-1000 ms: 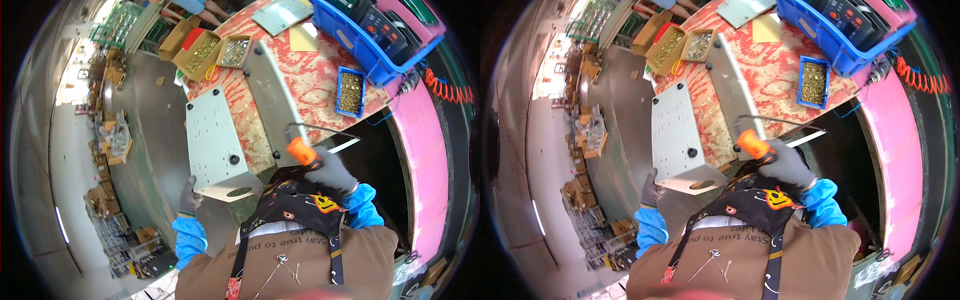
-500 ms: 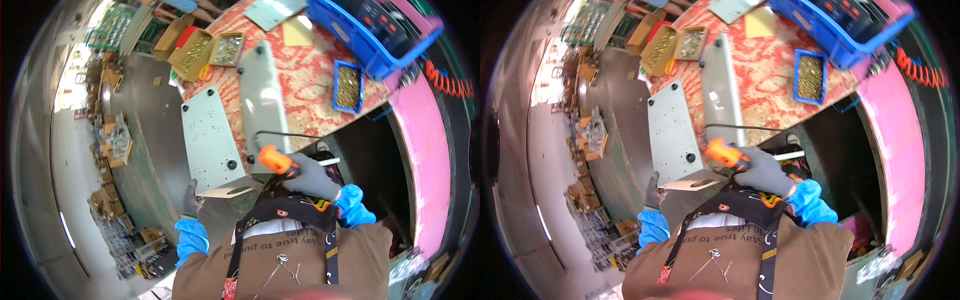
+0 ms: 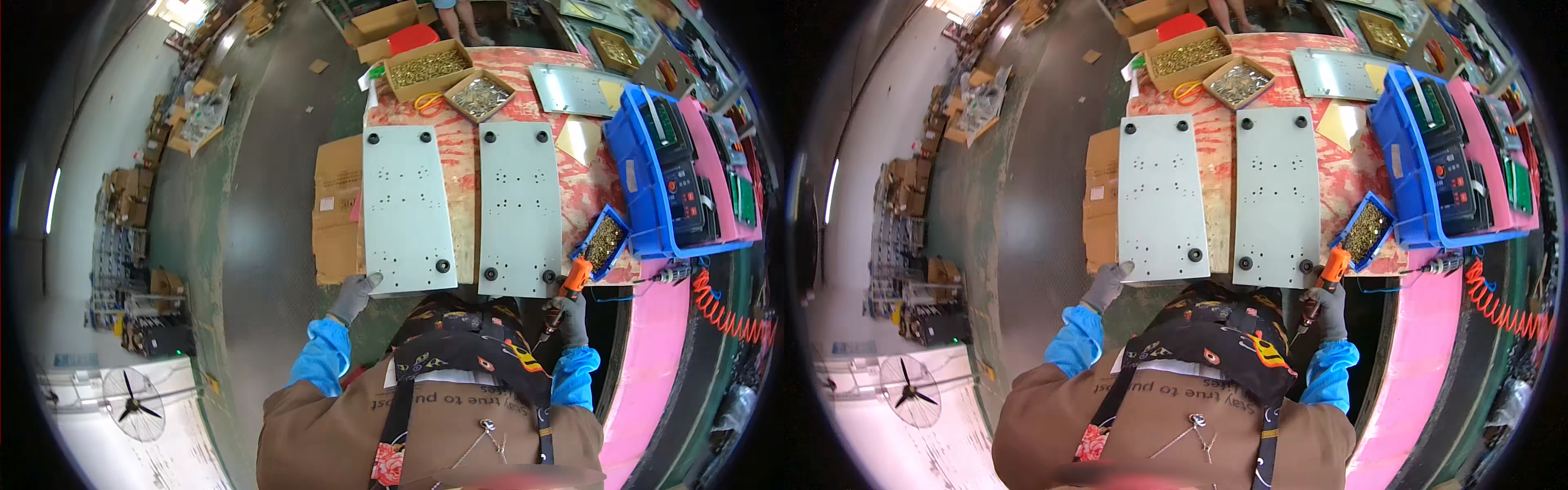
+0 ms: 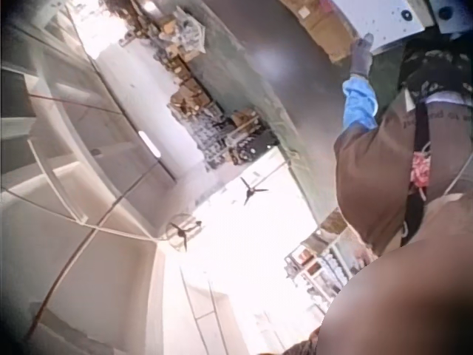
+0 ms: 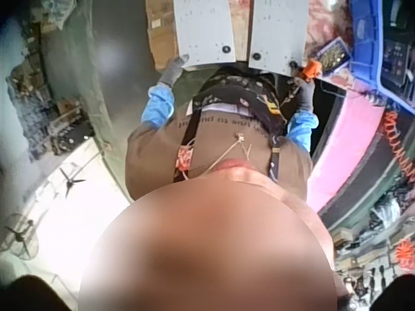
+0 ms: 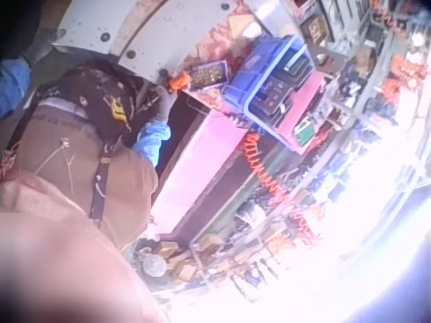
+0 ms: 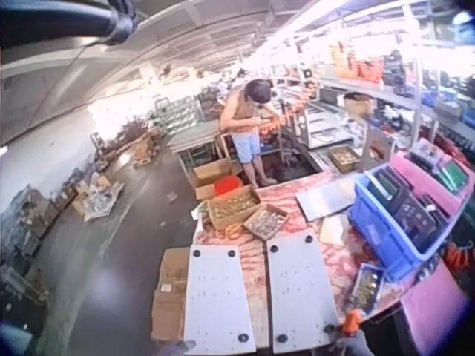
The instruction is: The person assembles a metal housing by attaching a base plate, housing panels, and a circuit board component, then securing them with screws using an electric screwdriver.
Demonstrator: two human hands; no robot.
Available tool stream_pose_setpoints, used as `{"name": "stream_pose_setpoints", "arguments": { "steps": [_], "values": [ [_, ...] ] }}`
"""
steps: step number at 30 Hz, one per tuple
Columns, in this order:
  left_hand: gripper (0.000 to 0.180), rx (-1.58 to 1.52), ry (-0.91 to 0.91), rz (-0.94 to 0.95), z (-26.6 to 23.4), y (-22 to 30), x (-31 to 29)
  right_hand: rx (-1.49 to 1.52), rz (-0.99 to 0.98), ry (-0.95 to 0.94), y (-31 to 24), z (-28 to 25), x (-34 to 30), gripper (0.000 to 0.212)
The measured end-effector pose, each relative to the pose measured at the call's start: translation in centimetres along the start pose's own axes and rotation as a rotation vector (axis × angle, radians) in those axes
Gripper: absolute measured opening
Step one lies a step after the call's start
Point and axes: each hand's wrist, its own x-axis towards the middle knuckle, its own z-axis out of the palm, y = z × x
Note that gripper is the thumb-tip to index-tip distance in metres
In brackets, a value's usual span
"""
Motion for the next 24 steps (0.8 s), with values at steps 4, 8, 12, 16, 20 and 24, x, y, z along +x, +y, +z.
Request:
{"name": "stream_pose_setpoints", "arguments": {
  "steps": [4, 8, 12, 16, 20, 24],
  "values": [
    [0.044, -0.065, -0.078, 0.082, 2.0, -1.7, 0.9, 0.029, -0.051, -0.010, 0.8, 0.3, 0.6, 0.047],
    [0.050, 0.008, -0.051, 0.101, 3.6, -3.0, 3.6, -0.081, -0.002, 0.064, 1.7, -0.5, 1.3, 0.040],
    [0.047, 0.076, 0.051, 0.118, 5.1, -2.4, 4.2, -0.306, 0.005, 0.094, 0.3, 0.4, 1.2, 0.028],
    [0.041, 0.577, 0.333, 0.487, 5.6, -3.1, 5.1, -0.294, -0.037, 0.113, -1.9, 3.3, -0.6, 0.025],
    [0.032, 0.740, 0.635, 0.552, 8.3, -1.8, 3.7, -0.334, -0.095, 0.187, -1.5, 1.6, -1.4, 0.019],
    [0.034, 0.214, 0.543, 0.588, 11.4, -2.5, 1.5, -0.350, -0.138, 0.181, -6.9, 4.7, -5.4, 0.018]
  ]
}}
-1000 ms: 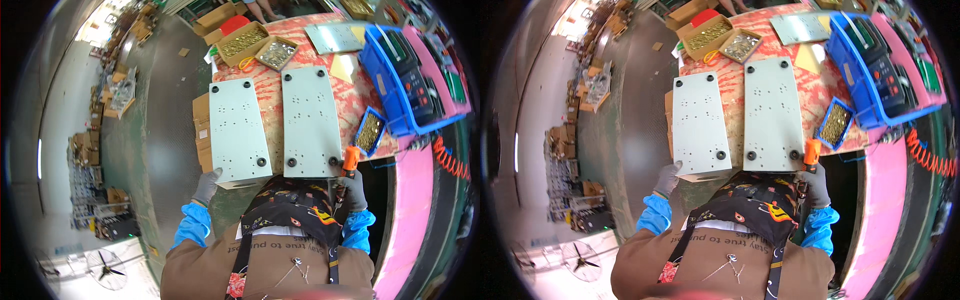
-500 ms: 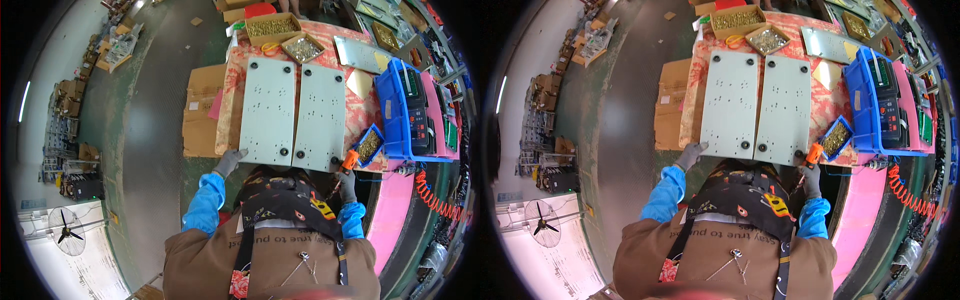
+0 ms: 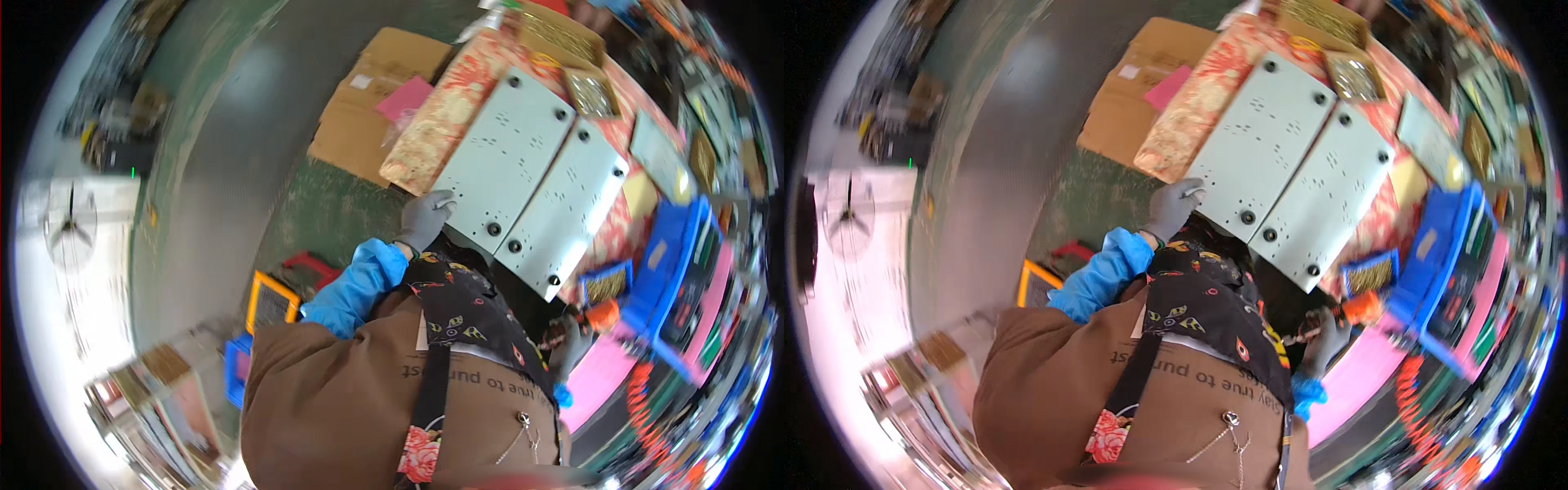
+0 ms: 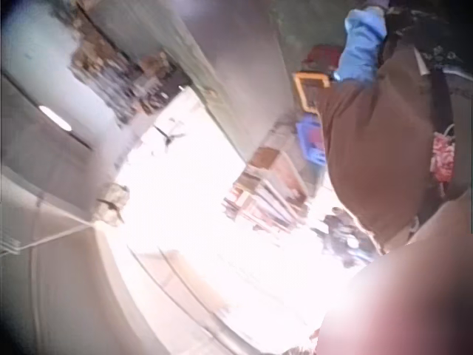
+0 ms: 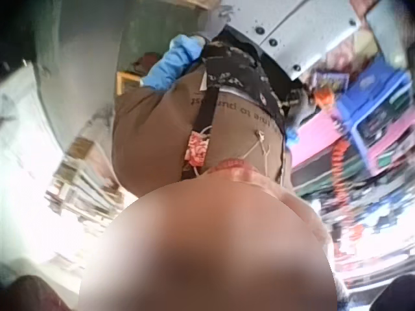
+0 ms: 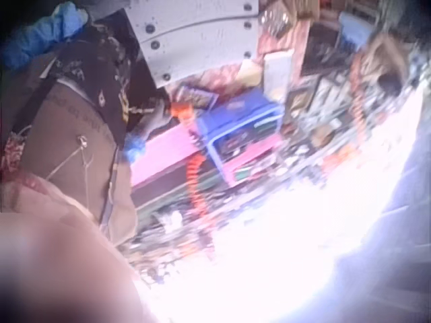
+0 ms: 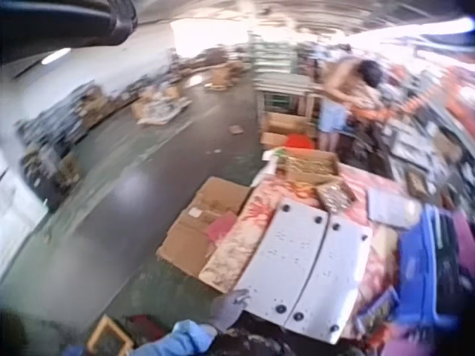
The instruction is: The person assembles a metal housing by attaching a base plate, housing panels, and a circuit board component, then securing them with screws using an electric screwdriver.
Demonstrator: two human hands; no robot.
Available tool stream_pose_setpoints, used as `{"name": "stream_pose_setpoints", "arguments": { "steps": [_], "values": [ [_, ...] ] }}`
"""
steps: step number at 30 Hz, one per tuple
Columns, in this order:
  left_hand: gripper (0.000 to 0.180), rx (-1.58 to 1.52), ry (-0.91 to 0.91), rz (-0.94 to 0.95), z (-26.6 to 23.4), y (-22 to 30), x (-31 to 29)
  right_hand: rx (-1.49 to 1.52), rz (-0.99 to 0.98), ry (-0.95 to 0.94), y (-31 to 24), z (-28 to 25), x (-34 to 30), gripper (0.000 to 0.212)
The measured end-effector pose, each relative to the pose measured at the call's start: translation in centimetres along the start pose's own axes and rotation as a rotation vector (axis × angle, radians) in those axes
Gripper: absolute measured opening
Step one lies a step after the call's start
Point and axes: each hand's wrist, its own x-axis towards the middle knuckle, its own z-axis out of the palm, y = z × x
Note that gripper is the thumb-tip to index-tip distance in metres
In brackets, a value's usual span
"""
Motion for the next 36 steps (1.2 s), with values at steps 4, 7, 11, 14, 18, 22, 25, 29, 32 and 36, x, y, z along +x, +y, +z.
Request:
{"name": "stream_pose_setpoints", "arguments": {
  "steps": [4, 7, 11, 14, 18, 22, 25, 29, 32, 36],
  "values": [
    [0.034, -0.943, -0.185, -0.826, -0.7, 0.8, -3.1, 0.105, -0.384, 0.018, -4.5, 2.3, 0.6, 0.052],
    [0.030, -1.181, -0.243, -0.782, -1.1, 0.8, -6.2, -0.083, -0.577, -0.075, -5.9, 4.0, 6.5, 0.050],
    [0.028, -1.147, -0.385, -0.540, -2.9, 1.6, -7.2, -0.724, -0.732, -0.196, -7.3, 10.4, 13.4, 0.046],
    [0.029, -1.219, -0.431, -0.739, -5.9, 2.2, -6.5, -1.141, -0.678, -0.204, -5.8, 14.9, 16.9, 0.054],
    [0.029, -1.067, -0.541, -0.745, -9.1, 0.2, -4.3, -1.357, -0.717, -0.173, -2.8, 17.4, 19.0, 0.055],
    [0.026, -1.261, -0.509, -0.652, -10.2, -5.4, -2.9, -1.437, -0.695, -0.131, -2.0, 18.8, 18.9, 0.055],
    [0.025, -1.128, -0.555, -0.590, -11.9, -9.0, -1.2, -1.595, -0.538, -0.066, -3.1, 19.4, 18.3, 0.048],
    [0.028, -1.250, -0.698, -0.760, -16.5, -12.1, 2.2, -1.675, -0.597, 0.016, -3.2, 19.7, 17.4, 0.042],
    [0.026, -1.191, -0.763, -0.928, -19.4, -12.6, 5.0, -1.673, -0.623, 0.023, -3.4, 22.0, 13.7, 0.045],
    [0.024, -0.959, -1.011, -0.812, -21.4, -11.8, 9.0, -1.659, -0.842, -0.003, -1.4, 22.4, 7.7, 0.052]
  ]
}}
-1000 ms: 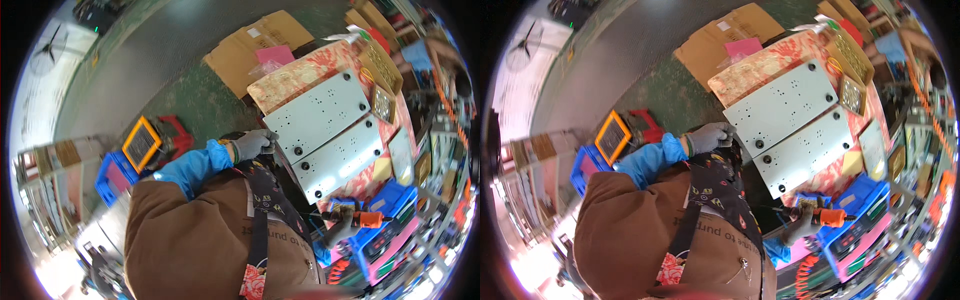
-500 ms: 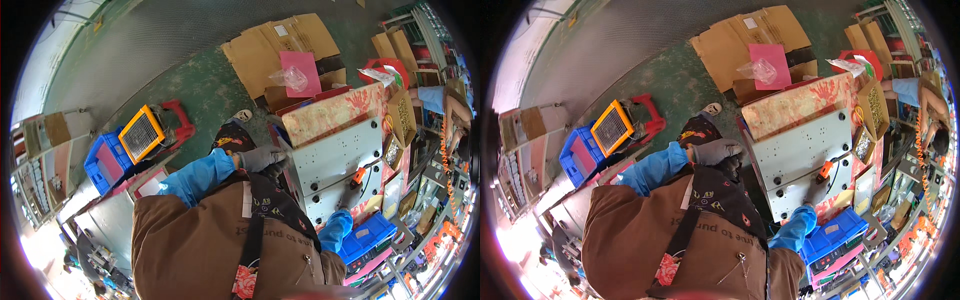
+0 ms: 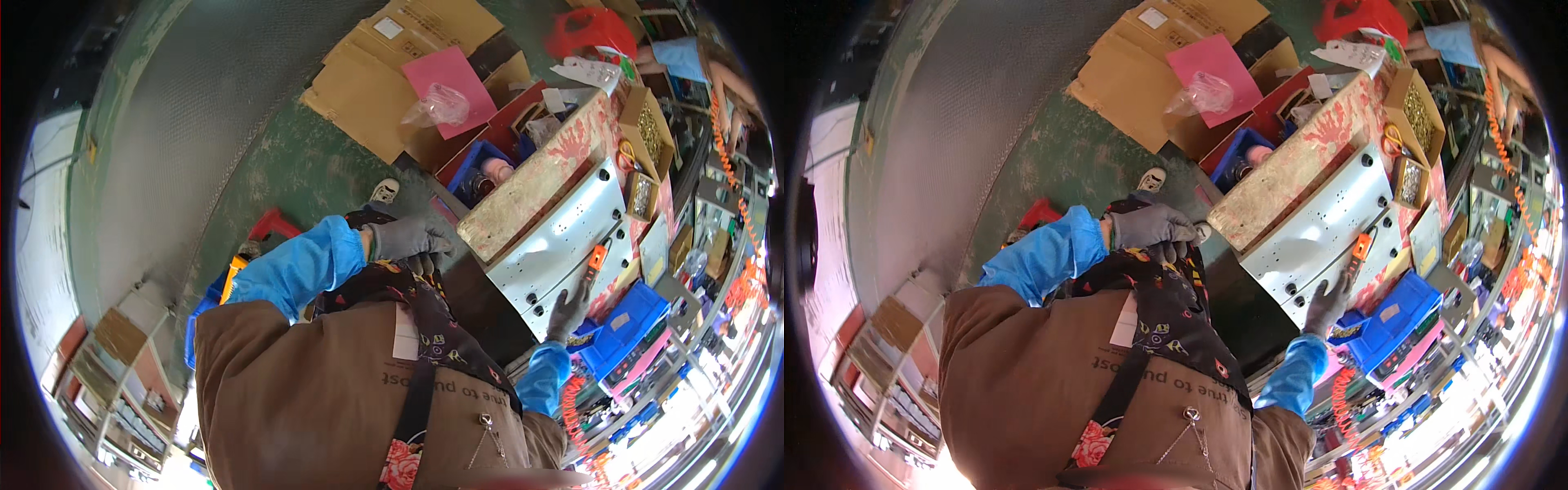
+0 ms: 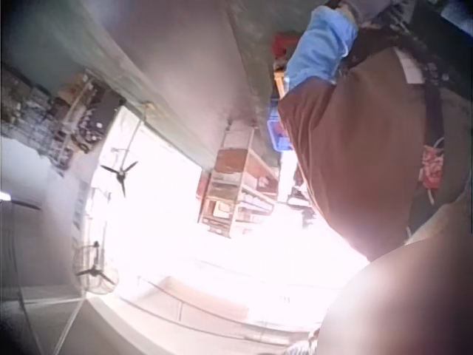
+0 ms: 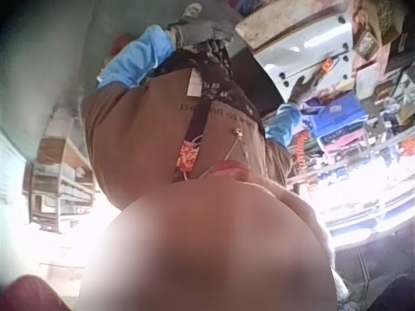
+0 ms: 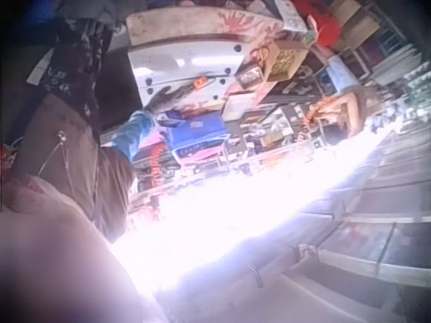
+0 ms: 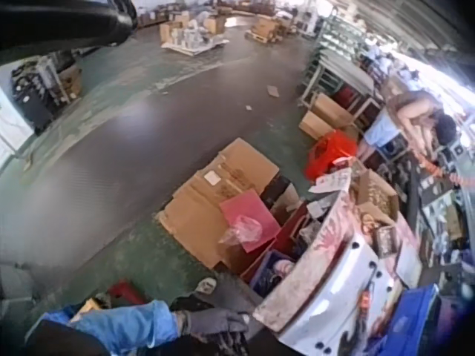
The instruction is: The person assembles a metal housing by attaching a base plate, housing panels, and a circuit board component, then securing them with screws using an electric screwdriver.
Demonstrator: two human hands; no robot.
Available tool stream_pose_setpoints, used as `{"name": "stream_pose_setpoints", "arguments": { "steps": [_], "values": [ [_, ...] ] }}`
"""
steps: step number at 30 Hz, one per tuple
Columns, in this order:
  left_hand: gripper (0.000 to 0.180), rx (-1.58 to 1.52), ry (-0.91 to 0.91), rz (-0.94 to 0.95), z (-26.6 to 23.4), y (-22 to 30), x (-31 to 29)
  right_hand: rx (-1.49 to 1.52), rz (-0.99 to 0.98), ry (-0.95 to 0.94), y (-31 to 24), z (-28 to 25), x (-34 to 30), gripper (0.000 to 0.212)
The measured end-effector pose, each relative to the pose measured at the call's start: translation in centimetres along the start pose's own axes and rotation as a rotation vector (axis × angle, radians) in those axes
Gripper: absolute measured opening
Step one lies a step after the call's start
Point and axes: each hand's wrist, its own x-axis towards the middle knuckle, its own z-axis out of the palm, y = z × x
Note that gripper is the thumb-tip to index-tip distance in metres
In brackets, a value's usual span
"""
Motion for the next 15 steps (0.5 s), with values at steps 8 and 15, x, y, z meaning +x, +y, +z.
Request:
{"name": "stream_pose_setpoints", "arguments": {
  "steps": [8, 15],
  "values": [
    [0.022, -0.034, -0.145, -0.068, 1.8, -1.5, 5.4, 0.378, 0.024, -0.336, -12.6, 0.5, -14.8, 0.045],
    [0.028, 0.211, -0.287, -0.187, 1.9, -4.4, 7.6, 0.717, 0.674, -0.474, -16.2, 1.5, -28.2, 0.044]
  ]
}}
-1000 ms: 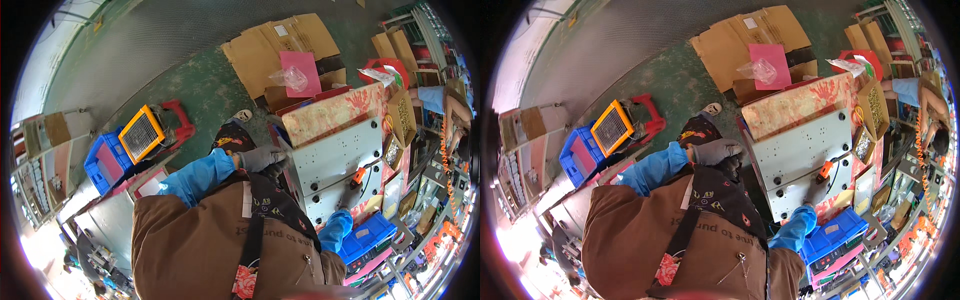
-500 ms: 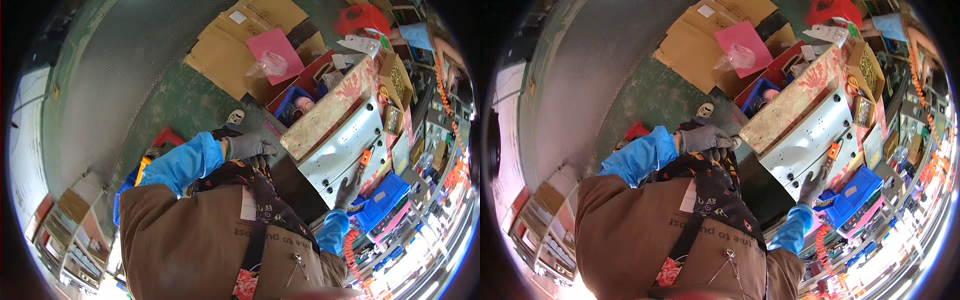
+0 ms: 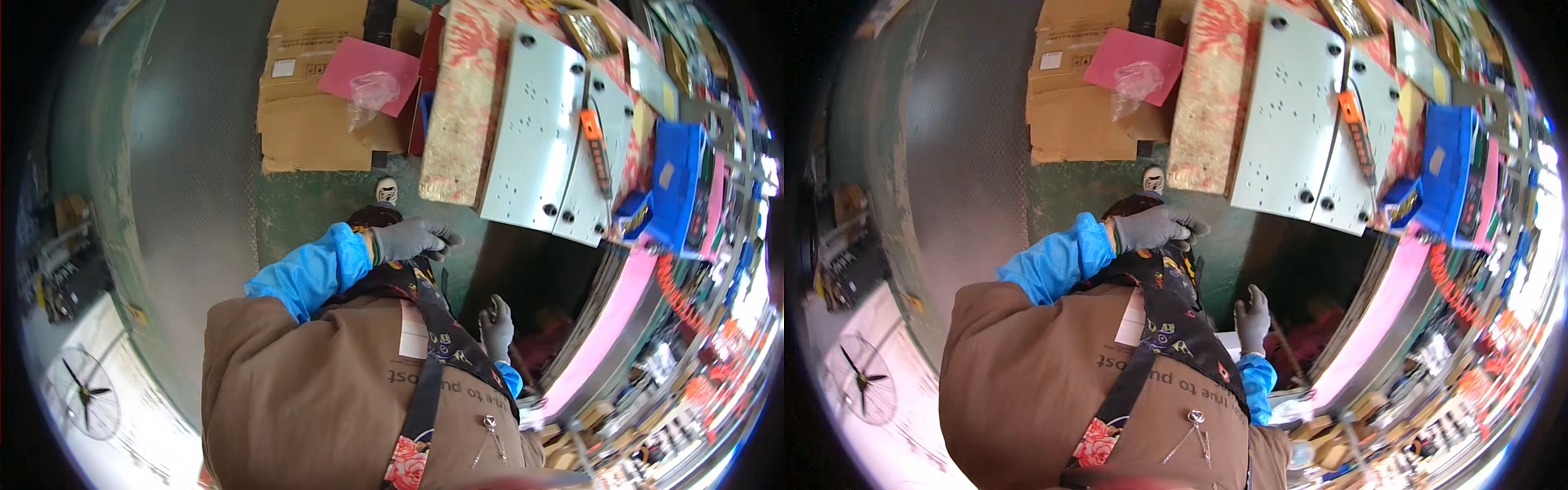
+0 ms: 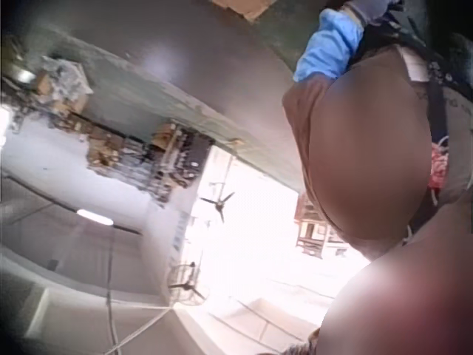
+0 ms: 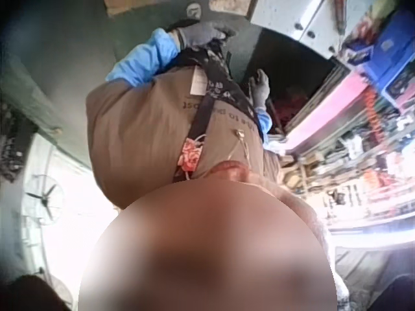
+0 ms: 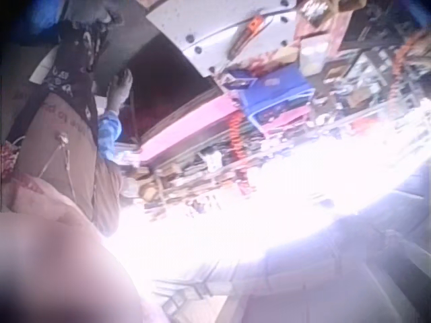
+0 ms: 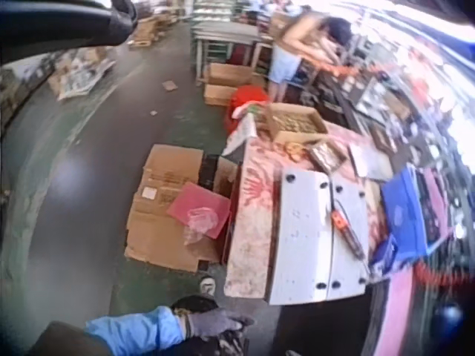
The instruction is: The person assembles a metal housing by attaching a base plate, housing panels, and a circuit board component, then securing them with screws using an electric screwdriver.
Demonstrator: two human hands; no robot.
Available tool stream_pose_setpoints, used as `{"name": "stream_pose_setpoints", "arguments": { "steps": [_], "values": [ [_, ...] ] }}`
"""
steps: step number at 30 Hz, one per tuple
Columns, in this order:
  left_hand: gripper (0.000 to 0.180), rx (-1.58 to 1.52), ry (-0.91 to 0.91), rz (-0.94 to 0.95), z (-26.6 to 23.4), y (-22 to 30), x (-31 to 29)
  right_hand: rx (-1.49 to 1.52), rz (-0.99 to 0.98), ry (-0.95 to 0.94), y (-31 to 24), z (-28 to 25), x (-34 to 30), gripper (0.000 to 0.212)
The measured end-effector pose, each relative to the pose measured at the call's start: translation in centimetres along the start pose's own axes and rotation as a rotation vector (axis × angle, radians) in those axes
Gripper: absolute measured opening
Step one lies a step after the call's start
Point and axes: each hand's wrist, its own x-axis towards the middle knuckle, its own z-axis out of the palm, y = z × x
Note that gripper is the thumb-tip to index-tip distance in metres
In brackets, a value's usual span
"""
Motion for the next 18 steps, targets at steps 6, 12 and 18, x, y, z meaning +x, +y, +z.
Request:
{"name": "stream_pose_setpoints", "arguments": {
  "steps": [6, 12, 18],
  "values": [
    [0.030, 0.302, -0.085, -0.290, 3.2, -2.3, -1.3, 0.299, 0.269, 0.114, 5.4, 5.9, -9.5, 0.041],
    [0.032, 0.451, -0.056, -0.397, 5.0, -7.6, -5.2, 0.358, 0.401, -0.113, 6.7, 16.1, -17.2, 0.038],
    [0.035, 0.513, 0.070, -0.404, 2.9, -6.9, -9.2, 0.313, 0.286, -0.252, 8.3, 23.5, -20.6, 0.039]
  ]
}}
